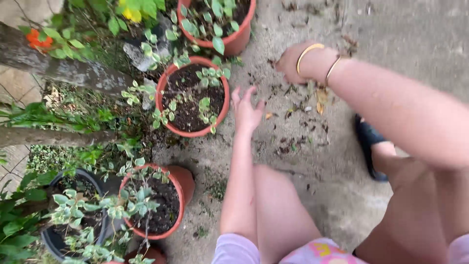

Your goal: Pruning dead and yellow leaves from several potted plants in a garden area.

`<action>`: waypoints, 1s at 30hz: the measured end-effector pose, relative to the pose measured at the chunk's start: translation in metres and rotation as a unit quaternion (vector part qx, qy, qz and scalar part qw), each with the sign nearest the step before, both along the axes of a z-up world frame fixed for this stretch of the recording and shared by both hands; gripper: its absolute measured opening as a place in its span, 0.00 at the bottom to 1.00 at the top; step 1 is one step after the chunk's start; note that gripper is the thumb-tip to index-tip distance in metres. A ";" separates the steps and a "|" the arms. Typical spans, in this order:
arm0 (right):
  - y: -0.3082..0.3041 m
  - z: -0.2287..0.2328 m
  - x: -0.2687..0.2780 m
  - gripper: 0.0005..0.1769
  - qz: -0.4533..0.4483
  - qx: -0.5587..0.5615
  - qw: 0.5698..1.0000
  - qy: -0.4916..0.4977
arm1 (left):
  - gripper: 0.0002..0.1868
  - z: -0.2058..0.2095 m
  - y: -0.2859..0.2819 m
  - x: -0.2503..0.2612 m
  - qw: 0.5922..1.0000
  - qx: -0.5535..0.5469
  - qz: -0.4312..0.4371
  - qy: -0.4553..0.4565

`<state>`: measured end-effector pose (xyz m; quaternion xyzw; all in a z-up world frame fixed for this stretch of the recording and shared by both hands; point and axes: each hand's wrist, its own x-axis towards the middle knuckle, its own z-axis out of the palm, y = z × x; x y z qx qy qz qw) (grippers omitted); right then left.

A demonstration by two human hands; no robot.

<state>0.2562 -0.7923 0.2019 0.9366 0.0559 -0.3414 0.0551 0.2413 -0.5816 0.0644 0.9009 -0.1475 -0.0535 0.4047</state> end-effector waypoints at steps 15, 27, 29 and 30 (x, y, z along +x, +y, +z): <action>-0.056 -0.188 0.242 0.24 0.066 0.198 0.949 -0.238 | 0.17 -0.059 -0.076 0.100 0.986 0.083 0.142 0.013; -0.032 -0.284 0.359 0.29 0.201 0.366 0.905 -0.078 | 0.20 -0.047 -0.086 0.085 0.948 0.161 0.269 0.044; -0.026 -0.348 0.374 0.24 0.101 0.407 0.907 0.035 | 0.19 -0.046 -0.089 0.076 0.941 0.158 0.292 0.063; -0.028 -0.373 0.374 0.24 0.108 0.408 0.905 0.046 | 0.19 -0.046 -0.091 0.064 0.937 0.160 0.301 0.071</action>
